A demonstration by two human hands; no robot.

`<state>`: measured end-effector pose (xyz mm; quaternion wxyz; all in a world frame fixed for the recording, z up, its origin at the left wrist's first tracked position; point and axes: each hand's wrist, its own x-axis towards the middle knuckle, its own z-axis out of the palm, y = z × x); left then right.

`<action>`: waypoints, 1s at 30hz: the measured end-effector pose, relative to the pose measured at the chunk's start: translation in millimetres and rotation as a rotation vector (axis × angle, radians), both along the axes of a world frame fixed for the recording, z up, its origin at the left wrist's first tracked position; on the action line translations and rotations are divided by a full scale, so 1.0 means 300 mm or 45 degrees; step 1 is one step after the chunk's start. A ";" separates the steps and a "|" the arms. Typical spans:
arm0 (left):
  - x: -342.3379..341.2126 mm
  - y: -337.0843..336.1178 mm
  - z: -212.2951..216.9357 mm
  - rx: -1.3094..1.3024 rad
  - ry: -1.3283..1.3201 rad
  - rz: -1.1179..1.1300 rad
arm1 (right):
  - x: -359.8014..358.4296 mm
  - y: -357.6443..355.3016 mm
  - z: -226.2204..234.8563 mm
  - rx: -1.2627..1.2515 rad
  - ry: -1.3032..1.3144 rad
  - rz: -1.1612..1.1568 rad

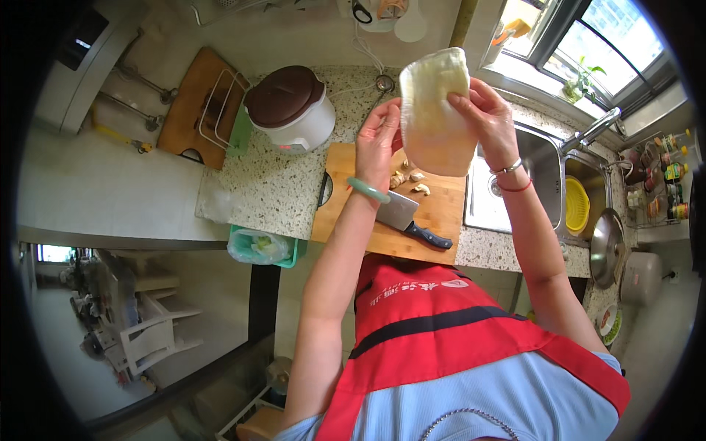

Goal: The person pours oil into a bowl of minced meat and mixes it by hand. They then wash their hands and a cloth at the sink. Finally, they use a cleaver to smash and peel garlic cloves on a wooden cutting board.

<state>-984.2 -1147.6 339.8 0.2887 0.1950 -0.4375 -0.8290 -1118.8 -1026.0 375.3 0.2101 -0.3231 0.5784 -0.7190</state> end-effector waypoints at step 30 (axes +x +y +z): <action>0.137 -1.274 0.366 -0.959 0.280 0.695 | 0.195 -1.293 0.329 -0.238 1.291 -0.373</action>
